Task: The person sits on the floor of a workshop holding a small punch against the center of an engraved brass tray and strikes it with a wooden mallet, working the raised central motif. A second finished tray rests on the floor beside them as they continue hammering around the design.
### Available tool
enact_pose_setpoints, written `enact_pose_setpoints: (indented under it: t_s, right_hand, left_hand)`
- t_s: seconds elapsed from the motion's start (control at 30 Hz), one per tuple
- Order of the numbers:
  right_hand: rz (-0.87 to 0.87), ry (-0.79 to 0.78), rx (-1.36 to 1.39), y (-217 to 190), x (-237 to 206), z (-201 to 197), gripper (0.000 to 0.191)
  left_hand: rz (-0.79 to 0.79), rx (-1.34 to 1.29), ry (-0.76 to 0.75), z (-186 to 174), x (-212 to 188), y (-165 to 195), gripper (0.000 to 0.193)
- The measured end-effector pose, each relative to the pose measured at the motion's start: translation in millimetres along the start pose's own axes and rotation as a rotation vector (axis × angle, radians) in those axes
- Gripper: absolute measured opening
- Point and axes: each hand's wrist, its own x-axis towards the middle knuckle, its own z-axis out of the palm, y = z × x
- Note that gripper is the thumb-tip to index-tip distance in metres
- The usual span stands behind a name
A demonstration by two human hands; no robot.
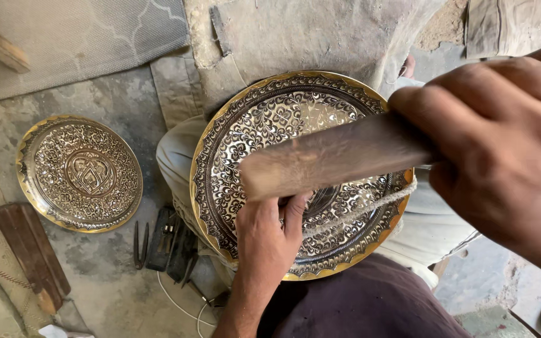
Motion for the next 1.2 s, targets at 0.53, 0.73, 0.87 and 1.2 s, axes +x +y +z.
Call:
enact_pose_setpoints:
  t_s: [0.53,0.73,0.87,1.2]
  right_hand:
    - [-0.009,-0.128,-0.297,14.5,-24.4,11.1,0.038]
    - [0.656,0.113,0.522,63.0,-119.6,92.3,0.036]
    - [1.018,0.191,0.665,79.2,-204.8,156.5,0.04]
    - [1.309,0.308,0.828,63.7,-268.7,226.7,0.037]
  left_hand:
    - [-0.127,-0.275,0.007,-9.5,-0.9,8.0,0.016]
    - [-0.246,-0.376,0.336,-73.0,-15.7,2.3,0.022]
    - [-0.314,-0.328,0.448,-101.4,-27.6,-15.1,0.029]
    - [-0.41,-0.315,0.339,-80.6,-38.1,-44.3,0.03]
